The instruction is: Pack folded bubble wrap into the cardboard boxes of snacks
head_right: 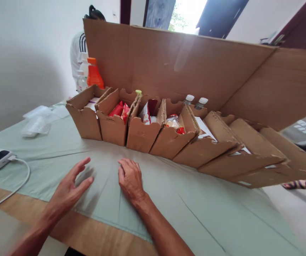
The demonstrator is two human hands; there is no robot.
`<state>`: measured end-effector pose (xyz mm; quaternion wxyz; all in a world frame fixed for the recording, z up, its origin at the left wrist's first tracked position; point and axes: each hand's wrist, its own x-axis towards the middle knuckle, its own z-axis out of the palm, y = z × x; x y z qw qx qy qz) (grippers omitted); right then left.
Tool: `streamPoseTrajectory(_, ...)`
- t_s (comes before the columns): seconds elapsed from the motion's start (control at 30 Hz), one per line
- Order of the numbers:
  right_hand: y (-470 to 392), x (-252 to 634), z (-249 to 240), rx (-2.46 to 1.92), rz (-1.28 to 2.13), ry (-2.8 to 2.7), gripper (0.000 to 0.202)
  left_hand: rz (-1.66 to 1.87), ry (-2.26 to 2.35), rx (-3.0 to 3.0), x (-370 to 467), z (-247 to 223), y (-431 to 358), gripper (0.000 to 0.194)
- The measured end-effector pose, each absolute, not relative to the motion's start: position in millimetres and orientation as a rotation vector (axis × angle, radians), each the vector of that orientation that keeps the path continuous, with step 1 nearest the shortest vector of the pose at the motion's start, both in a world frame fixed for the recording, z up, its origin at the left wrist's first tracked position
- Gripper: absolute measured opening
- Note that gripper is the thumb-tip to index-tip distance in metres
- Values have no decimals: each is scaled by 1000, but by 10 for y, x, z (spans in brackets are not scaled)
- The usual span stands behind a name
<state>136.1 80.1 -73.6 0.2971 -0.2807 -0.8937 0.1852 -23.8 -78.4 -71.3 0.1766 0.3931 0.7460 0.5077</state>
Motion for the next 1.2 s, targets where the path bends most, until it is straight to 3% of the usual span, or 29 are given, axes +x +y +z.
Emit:
streamPoseTrajectory(0.17,815,823,-18,-574,576,-2400,40,1638,2360,1229,-375,-922,-1153,37)
streamPoseTrajectory(0.33,1012,-93,713,-728,413,-2598,68,1732,2364,1257,-350,-999,-1156,31)
streamPoseTrajectory(0.43,1154,-446,847,-873,276,-2646,53,1804,2346,1210,-327,-982,-1154,31)
streamPoseTrajectory(0.53,1186,-564,818,-876,331,-2615,28,1851,2308,1131,-329,-965,-1176,32)
streamPoseTrajectory(0.6,1112,-547,769,-814,376,-2603,23,1908,2269,994,-335,-960,-1194,38)
streamPoseTrajectory(0.73,772,-310,695,-655,405,-2650,20,2115,2057,587,-366,-947,-1231,57)
streamPoseTrajectory(0.97,305,923,766,-448,739,-2618,17,2385,1959,442,-538,-783,-1394,65)
streamPoseTrajectory(1.1,460,1744,818,-656,866,-2444,20,2295,1908,584,-498,-644,-1435,79)
streamPoseTrajectory(1.2,609,2315,722,-856,811,-2253,18,2050,1837,670,-266,-609,-1425,77)
